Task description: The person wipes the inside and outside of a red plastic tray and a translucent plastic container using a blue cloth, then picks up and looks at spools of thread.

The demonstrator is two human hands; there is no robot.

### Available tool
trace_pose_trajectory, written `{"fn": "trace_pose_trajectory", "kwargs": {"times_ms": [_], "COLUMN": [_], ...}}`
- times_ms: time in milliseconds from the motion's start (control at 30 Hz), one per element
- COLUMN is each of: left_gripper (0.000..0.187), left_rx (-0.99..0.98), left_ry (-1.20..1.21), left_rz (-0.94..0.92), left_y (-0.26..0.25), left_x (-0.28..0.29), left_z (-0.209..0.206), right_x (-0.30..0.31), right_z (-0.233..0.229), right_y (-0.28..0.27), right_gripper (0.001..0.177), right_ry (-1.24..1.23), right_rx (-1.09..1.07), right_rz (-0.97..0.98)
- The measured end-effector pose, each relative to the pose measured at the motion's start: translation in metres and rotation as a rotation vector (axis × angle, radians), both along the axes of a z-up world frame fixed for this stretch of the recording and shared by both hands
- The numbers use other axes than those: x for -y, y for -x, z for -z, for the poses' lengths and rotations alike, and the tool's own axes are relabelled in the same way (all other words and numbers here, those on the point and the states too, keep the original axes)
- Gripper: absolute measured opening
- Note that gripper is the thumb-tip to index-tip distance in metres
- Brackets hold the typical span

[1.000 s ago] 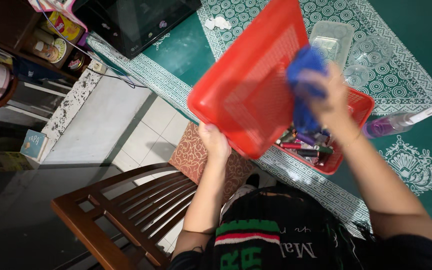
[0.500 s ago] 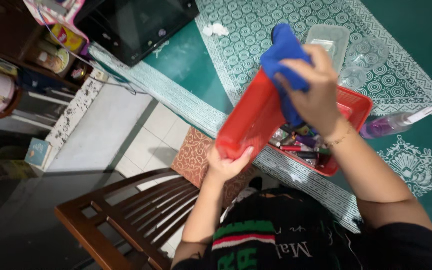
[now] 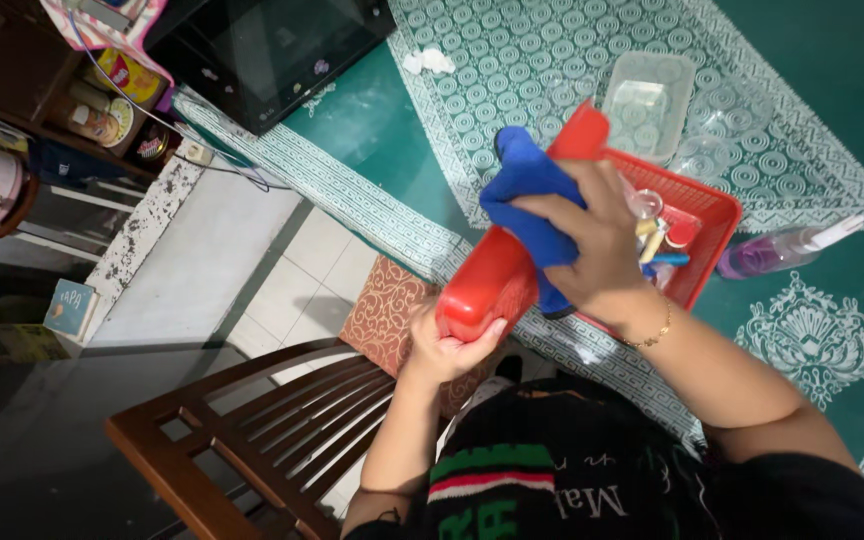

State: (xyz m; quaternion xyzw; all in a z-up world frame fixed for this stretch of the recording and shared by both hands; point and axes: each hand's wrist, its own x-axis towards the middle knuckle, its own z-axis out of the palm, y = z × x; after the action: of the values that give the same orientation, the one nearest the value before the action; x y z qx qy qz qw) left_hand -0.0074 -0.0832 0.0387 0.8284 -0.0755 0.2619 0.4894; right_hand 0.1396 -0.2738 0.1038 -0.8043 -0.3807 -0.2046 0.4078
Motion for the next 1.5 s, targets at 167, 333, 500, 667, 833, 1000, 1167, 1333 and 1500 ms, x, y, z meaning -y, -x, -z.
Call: {"fn": "trace_pose_trajectory", "kwargs": {"times_ms": [167, 333, 500, 667, 833, 1000, 1167, 1333, 1500], "left_gripper": [0.039, 0.043, 0.050, 0.058, 0.073, 0.112, 0.097, 0.042, 0.039], "left_rx": [-0.017, -0.094, -0.046, 0.069, 0.024, 0.090, -0.134, 0.005, -0.010], "left_ry": [0.049, 0.186, 0.453, 0.749, 0.591, 0.409, -0.311, 0.095, 0.433], "left_rz": [-0.019, 0.002, 0.080, 0.143, 0.024, -0.011, -0.225, -0.300, -0.315], "left_y": [0.022, 0.013, 0.027, 0.033, 0.021, -0.010, -0.020, -0.026, -0.038], "left_x": [-0.001, 0.001, -0.003, -0.011, -0.037, -0.060, -0.013, 0.009, 0.023], "left_z": [0.000, 0.012, 0.029, 0.064, 0.084, 0.008, -0.045, -0.024, 0.028], "right_x": [0.006, -0.002, 0.016, 0.032, 0.055, 0.044, 0.010, 0.017, 0.005], "right_z": [0.001, 0.002, 0.034, 0.061, -0.003, -0.061, -0.065, -0.051, -0.024], "right_y": [-0.044, 0.018, -0.065, -0.113, -0.068, -0.047, -0.023, -0.039, -0.010], "right_gripper": [0.022, 0.026, 0.026, 0.044, 0.047, 0.034, 0.038, 0.035, 0.038], "right_ry": [-0.036, -0.034, -0.175, -0.749, -0.834, -0.084, 0.123, -0.261, 0.051], "right_rx": [0.023, -0.008, -0.359, -0.972, -1.071, -0.675, -0.372, 0.203, 0.101], "right_rz": [0.139, -0.087, 0.184, -0.211, -0.425, -0.381, -0.419, -0.174, -0.056]}}
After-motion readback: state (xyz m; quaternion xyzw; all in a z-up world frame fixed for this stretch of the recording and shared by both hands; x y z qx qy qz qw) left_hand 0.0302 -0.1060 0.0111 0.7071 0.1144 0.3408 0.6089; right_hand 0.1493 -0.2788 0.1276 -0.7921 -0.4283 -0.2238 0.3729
